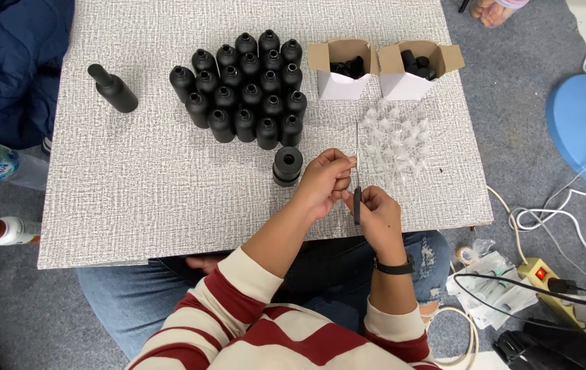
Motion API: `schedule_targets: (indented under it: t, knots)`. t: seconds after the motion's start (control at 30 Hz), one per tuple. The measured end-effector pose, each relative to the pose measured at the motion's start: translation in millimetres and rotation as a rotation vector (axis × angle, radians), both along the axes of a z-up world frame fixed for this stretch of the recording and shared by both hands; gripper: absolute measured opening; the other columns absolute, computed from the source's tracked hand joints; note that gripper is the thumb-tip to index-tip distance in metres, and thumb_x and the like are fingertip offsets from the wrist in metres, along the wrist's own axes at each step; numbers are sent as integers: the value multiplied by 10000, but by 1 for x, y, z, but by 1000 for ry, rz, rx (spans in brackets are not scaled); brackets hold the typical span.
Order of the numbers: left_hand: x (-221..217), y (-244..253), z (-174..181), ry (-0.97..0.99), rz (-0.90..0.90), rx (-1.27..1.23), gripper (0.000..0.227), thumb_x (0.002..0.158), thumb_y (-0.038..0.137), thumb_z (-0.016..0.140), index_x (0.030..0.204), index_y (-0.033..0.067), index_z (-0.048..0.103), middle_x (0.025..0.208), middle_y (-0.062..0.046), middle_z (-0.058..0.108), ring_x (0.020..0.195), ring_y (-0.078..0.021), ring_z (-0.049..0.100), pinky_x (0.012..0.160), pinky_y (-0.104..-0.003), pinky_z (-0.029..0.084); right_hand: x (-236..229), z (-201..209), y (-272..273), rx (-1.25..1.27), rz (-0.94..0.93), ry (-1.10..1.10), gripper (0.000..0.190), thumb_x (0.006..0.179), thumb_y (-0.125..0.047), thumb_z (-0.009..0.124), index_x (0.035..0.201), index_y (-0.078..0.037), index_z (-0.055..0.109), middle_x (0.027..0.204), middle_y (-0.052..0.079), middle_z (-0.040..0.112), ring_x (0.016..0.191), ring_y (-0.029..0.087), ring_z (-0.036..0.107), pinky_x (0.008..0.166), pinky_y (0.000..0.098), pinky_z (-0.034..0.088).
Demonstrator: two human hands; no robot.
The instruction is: A person is manually assembling perfume bottles by using scissors to trim sprayer tubes to the correct length before inserting the sprayers into the bottles and attaching the caps.
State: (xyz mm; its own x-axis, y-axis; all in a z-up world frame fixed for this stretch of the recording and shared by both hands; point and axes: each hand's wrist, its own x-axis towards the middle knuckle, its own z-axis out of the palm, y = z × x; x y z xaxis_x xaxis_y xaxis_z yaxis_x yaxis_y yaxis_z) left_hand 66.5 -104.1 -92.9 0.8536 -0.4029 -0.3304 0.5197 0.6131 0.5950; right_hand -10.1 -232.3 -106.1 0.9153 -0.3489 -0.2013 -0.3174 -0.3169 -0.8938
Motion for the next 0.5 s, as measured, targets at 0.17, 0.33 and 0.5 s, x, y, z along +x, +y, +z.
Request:
schedule_targets:
  t: [0.17, 0.33, 0.5]
  knots:
    - [2, -2, -5, 12, -4, 14, 160, 892, 63, 670, 822, 137, 546, 600, 94, 261, 429, 10, 268, 344, -200, 409, 1, 0, 0, 12, -10, 7, 422, 842, -420, 829, 689, -77, 637, 502, 67, 562, 494, 143, 500, 524, 249, 344]
    - [4, -2, -5, 15, -15, 18, 168, 896, 66, 671, 825, 142, 539, 599, 96, 258, 431, 15, 260, 354, -189, 420, 0, 9, 6, 41, -24, 24, 433, 853, -420, 826, 686, -74, 627, 518, 63, 575, 507, 129, 483, 514, 239, 337]
    - [1, 1, 0, 30, -17, -11, 191, 907, 77, 681, 824, 155, 527, 609, 103, 249, 440, 18, 246, 360, -180, 422, 2, 8, 4, 76, -43, -5, 418, 847, -399, 857, 700, -75, 636, 523, 65, 585, 485, 126, 494, 501, 228, 341]
